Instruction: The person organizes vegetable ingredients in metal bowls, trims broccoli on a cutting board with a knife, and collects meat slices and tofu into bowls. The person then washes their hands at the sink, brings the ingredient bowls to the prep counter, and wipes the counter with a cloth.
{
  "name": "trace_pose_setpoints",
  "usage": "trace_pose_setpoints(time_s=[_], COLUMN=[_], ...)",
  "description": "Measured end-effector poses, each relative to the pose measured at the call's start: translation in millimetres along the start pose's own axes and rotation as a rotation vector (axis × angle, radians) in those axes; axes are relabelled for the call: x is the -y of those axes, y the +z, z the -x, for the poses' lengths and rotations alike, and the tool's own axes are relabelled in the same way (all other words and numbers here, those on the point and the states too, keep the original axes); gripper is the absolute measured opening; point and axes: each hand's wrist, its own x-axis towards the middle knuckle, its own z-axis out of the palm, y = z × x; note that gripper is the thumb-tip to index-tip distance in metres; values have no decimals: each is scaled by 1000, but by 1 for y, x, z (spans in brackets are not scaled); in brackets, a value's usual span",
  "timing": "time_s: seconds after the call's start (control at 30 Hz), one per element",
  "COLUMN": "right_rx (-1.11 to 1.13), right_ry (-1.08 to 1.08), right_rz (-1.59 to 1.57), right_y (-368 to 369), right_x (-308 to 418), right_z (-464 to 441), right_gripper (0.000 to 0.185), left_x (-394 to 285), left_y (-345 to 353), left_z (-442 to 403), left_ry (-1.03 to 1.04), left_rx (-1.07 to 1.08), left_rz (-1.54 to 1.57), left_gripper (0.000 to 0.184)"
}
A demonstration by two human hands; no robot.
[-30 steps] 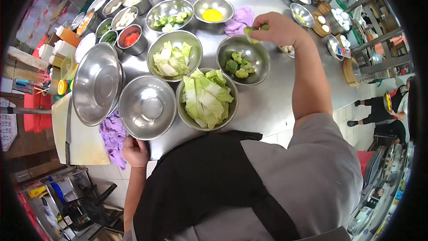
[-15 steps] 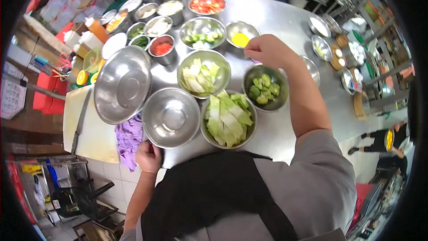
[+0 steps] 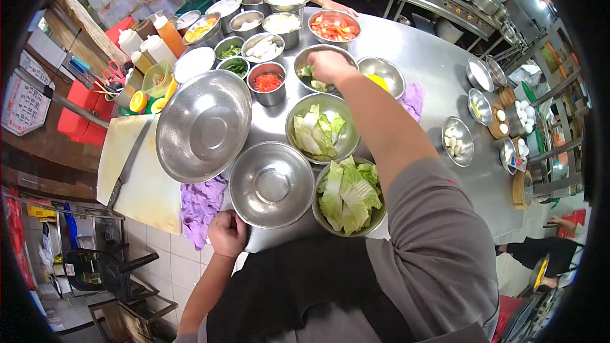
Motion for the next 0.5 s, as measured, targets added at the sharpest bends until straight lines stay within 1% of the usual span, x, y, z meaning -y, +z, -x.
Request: trace_pose_setpoints(time_s=[0.07, 0.1, 0.13, 0.17, 0.2, 0.3, 0.4, 0.43, 0.5], right_rx=[-114, -88, -44, 120, 282, 356, 235, 171, 117], right_ry=[68, 66, 9, 95, 182, 184, -16, -9, -47], right_rz=[-176, -259, -302, -251, -200, -122, 42, -3, -123], right_y=[-11, -22, -28, -31, -46, -37, 0, 7, 9], right_x=[-7, -9, -12, -14, -1, 9, -8, -8, -13], right_z=[-3, -4, -8, -8, 6, 26, 18, 20, 26], right_gripper=[31, 29, 30, 31, 32, 34, 34, 32, 29], left_x=[5, 5, 3, 1, 1, -1, 2, 2, 3], left_y=[4, 3, 1, 0, -1, -1, 3, 3, 4], left_z=[2, 3, 1, 0, 0, -1, 2, 2, 2], left_ry=[11, 15, 21, 32, 22, 6, 4, 10, 29], left_rx=[-14, -9, -6, -4, -3, -8, -13, -5, -14], left_rz=[35, 19, 3, -14, -13, 6, 41, 43, 36], left_gripper=[17, 15, 12, 10, 10, 11, 14, 15, 17])
